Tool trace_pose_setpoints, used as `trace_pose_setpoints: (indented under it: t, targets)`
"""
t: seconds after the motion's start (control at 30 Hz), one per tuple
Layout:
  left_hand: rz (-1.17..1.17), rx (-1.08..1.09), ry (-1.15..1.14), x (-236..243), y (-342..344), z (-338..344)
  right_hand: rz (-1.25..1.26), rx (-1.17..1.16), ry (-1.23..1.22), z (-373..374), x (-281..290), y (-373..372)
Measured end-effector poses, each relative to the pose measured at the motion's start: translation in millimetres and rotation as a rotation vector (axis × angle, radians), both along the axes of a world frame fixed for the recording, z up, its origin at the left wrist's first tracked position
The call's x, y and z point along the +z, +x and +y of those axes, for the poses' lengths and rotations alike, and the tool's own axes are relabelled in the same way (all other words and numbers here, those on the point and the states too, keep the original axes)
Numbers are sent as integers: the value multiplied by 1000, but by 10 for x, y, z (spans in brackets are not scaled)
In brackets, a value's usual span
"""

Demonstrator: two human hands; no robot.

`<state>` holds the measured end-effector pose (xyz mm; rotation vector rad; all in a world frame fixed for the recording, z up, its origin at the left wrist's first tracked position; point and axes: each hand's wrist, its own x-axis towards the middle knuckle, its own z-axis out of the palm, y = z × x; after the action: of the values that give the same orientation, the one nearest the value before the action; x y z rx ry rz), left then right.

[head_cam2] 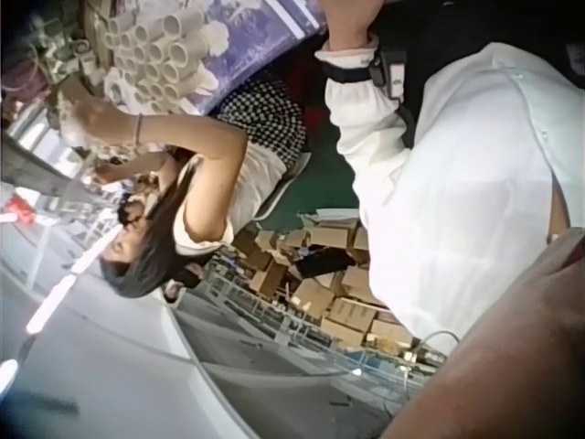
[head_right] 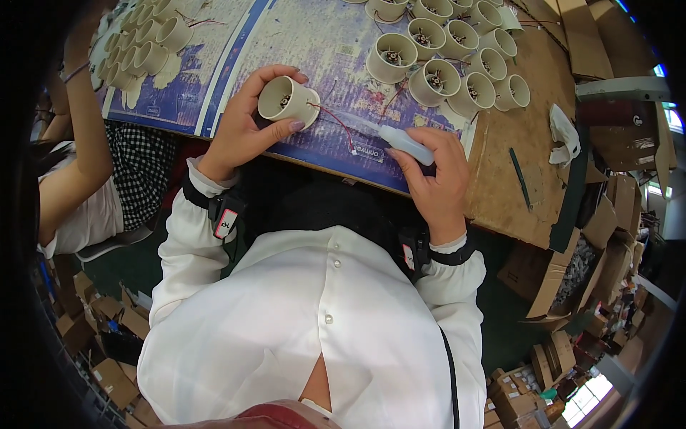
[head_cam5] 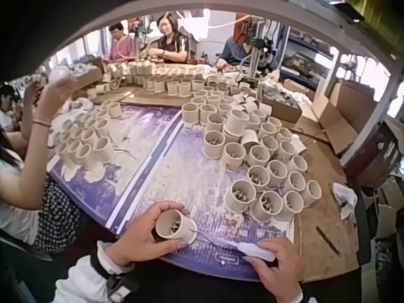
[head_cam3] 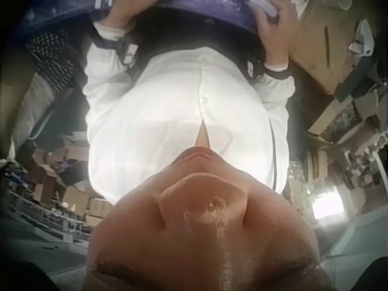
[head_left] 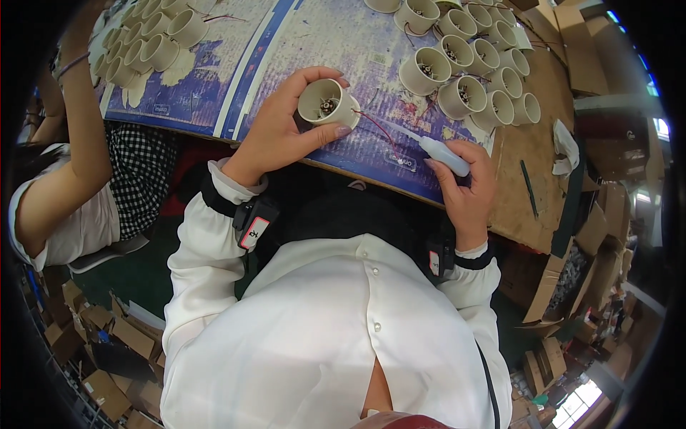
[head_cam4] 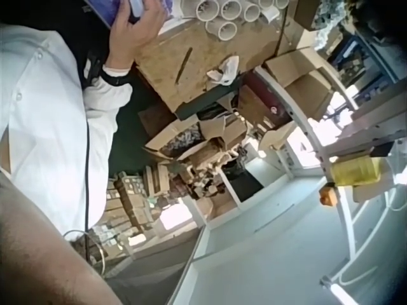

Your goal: The person picks up a white plastic housing and applies glue from a squeeze bottle to the internal components. They then use tweezers to position a wire inside the housing before applying more glue and setting the housing back on the table.

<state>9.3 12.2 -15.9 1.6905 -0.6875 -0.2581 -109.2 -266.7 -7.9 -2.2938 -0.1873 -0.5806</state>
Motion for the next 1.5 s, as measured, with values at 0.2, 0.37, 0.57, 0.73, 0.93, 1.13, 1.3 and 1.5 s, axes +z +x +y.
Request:
trace_pose_setpoints:
  t: [0.2,0.37,0.57,0.73,0.93,1.13,1.3,1.5]
  targets:
    - [-19,0,10,-37,1,8,11,3,-28,27,18,17]
    - [-69,47,-23,-60,-10,-24,11,19,-40,21,26,21]
    - [-332,92,85,-57,-35,-47,6,30,-82,8,56,9]
    - [-406,98,77,-55,-23,-60,10,28,-103,4,59,4]
    - [-467,104,68,-72,-12,-71,-11,37,-153,-6,73,5]
    - [-482,115,73,-78,-25,-76,-41,48,-183,-11,91,14]
    - [-477,114,77,-82,-29,-81,-58,53,-212,-11,114,13]
    - [-485,113,85,-83,-27,-79,-95,64,-258,-7,150,21]
